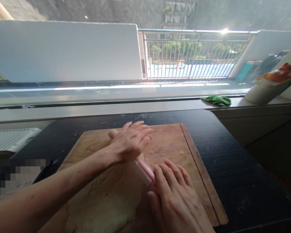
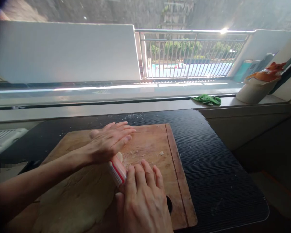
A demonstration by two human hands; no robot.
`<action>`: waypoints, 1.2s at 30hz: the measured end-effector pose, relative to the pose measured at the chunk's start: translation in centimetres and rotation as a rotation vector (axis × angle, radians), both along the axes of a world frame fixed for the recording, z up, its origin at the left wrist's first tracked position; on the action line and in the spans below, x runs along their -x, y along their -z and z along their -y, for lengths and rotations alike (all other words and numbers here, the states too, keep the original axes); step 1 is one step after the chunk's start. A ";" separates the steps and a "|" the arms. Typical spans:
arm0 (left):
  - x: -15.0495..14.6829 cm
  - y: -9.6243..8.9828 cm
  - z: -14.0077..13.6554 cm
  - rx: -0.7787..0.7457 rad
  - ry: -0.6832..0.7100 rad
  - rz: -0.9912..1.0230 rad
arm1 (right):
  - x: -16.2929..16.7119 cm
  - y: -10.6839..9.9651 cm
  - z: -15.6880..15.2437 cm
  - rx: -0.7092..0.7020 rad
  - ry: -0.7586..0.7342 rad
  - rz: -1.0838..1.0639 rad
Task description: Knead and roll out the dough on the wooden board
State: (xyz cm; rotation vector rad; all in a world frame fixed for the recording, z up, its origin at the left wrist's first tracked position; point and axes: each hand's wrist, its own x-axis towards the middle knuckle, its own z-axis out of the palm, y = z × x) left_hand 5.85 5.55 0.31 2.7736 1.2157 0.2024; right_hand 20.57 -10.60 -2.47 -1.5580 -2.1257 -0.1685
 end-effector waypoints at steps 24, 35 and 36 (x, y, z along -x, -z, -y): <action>-0.9 0.2 -0.2 0.048 -0.009 -0.092 | -0.6 1.4 0.8 -0.143 -0.026 0.033; -3.3 0.5 -1.5 0.063 -0.058 -0.141 | -1.9 0.9 0.2 -0.078 -0.009 -0.024; -3.7 0.5 -1.8 0.062 -0.054 -0.136 | -1.9 0.8 0.2 -0.083 -0.001 -0.014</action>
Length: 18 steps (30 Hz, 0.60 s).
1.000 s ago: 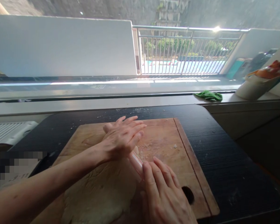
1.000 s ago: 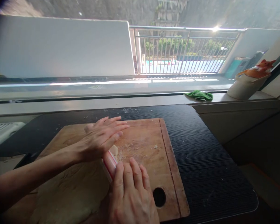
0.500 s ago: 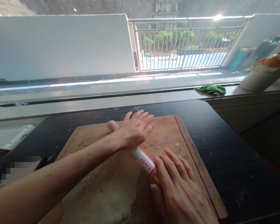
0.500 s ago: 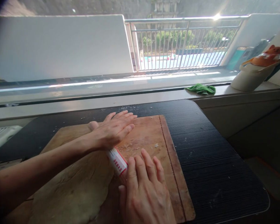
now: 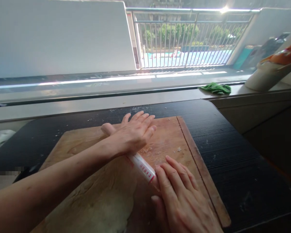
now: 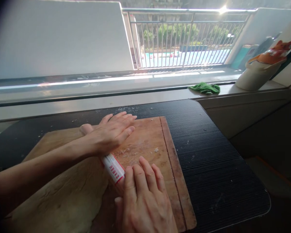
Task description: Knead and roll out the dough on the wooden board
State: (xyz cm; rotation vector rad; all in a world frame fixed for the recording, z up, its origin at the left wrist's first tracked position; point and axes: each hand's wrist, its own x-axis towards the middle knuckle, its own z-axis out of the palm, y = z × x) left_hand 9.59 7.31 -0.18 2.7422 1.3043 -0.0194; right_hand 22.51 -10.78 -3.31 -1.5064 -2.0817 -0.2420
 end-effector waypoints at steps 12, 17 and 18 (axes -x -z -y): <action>3.3 -0.1 2.2 -0.027 -0.032 -0.014 | 1.0 0.4 0.6 -0.024 -0.078 -0.026; -1.0 0.1 -0.2 -0.015 -0.051 0.005 | -0.5 -0.7 -0.2 0.028 -0.011 0.051; -1.5 0.1 -0.4 -0.012 -0.049 0.007 | -0.6 -0.8 -0.2 0.027 0.000 0.067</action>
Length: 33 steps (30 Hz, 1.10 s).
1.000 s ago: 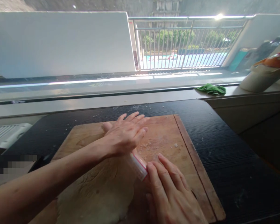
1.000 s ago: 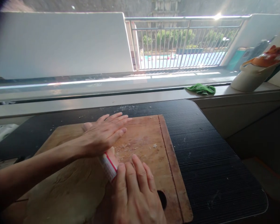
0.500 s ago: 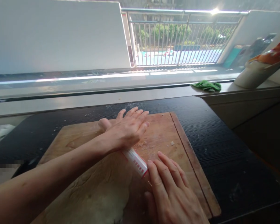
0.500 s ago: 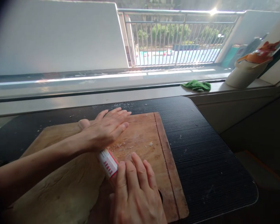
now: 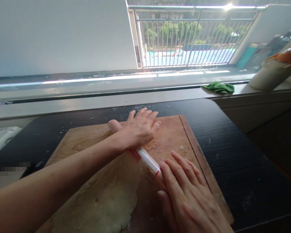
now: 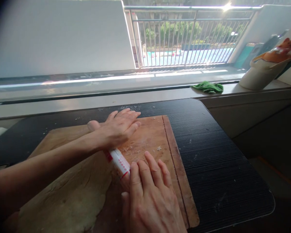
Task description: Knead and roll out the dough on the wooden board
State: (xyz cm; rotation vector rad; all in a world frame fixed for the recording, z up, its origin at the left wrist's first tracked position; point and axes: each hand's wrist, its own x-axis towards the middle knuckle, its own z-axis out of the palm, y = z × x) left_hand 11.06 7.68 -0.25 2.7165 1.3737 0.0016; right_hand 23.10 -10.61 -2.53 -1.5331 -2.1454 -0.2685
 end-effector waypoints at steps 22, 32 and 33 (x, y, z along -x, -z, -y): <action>-1.6 0.7 0.2 -0.075 0.069 0.051 | 0.3 0.7 1.2 -0.007 0.071 0.040; 3.0 -0.1 3.9 -0.214 0.011 0.280 | -0.3 0.7 1.4 -0.034 -0.043 0.059; 2.8 -0.1 3.6 -0.205 0.014 0.277 | -0.3 0.6 1.3 -0.037 -0.037 0.048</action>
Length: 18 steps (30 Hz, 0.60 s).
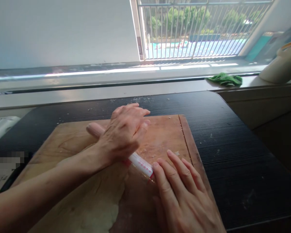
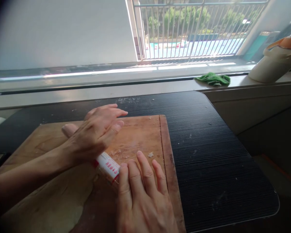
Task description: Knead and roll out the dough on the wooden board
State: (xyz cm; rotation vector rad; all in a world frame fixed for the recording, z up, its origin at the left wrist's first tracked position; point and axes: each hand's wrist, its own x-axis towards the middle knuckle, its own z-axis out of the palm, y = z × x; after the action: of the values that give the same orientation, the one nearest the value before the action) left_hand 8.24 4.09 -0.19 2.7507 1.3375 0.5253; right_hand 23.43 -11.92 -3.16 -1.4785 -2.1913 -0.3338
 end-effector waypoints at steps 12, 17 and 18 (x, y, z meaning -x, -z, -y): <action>2.8 0.2 2.1 0.084 0.006 -0.128 | 2.7 0.4 2.1 -0.092 -0.026 0.023; 2.9 0.0 2.6 0.125 -0.039 -0.190 | 2.0 -0.2 1.4 0.002 -0.047 0.054; 2.3 0.0 2.2 0.135 -0.050 -0.183 | 1.6 -0.5 1.2 0.026 -0.029 0.050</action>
State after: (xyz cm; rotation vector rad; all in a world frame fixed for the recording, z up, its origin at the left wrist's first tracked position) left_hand 5.95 1.91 -0.14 2.7158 1.4233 0.1811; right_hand 21.86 -13.11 -2.64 -1.4662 -2.2618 -0.3364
